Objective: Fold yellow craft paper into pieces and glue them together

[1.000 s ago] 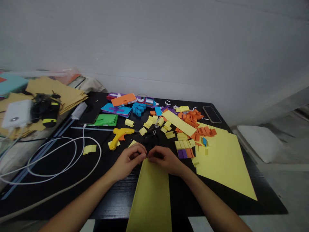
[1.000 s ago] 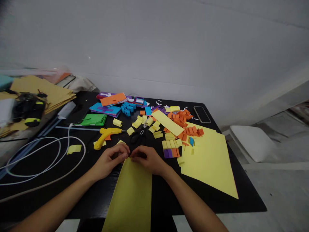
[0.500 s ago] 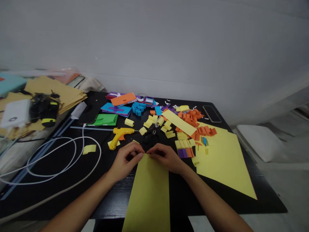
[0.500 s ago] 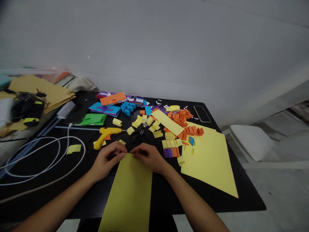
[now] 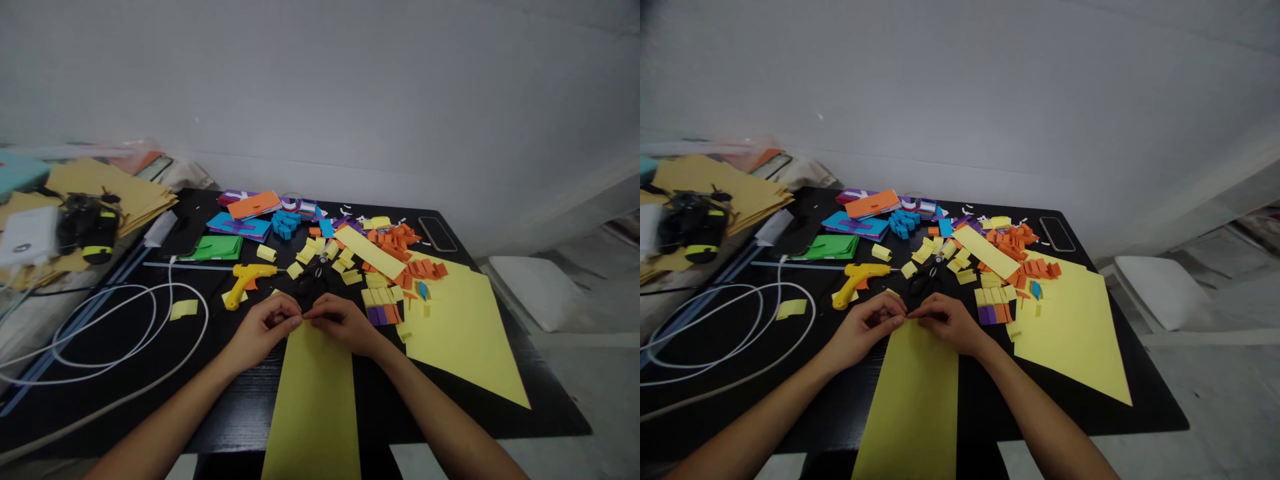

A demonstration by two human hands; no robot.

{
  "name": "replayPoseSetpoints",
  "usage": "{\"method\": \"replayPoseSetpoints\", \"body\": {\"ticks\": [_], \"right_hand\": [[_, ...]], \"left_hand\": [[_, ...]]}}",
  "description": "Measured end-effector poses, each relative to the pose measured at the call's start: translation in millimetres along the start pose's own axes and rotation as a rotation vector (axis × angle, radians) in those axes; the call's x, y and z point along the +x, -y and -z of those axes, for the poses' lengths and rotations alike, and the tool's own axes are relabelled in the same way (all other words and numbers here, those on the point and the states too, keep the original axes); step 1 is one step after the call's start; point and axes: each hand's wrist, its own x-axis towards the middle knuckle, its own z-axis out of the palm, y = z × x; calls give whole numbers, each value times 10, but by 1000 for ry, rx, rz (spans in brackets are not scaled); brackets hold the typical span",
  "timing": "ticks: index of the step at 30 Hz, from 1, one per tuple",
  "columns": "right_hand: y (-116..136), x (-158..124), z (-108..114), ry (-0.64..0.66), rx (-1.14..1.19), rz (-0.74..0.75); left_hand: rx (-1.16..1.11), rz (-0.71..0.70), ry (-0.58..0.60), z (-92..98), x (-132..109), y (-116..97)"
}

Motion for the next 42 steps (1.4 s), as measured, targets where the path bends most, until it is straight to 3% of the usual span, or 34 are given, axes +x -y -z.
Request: {"method": "replayPoseSetpoints", "body": {"ticks": [8,13,21,28,34,39,42], "right_hand": [[56,-38,-79,-13,-55,58],[106,-92,-156,47,-244,110],[364,-212,-263,96,-842,-176],[382,-283,-458,83,-998,-154],[373,-321,-521,69,-979,-74],[583,-233,-346,72,-504,19],[813,-169,-191,50,-339,33]], "left_hand": [[-90,130,10,-44,-1,40],[-81,152,22,-45,-7,45],[77,141,2,-61,-22,57],[147,73,-15,-48,-11,30],[156,51,8,-30,-23,-16],[-70,14,149,-2,-23,-84],[-217,-17,253,12,-9,-168]]}}
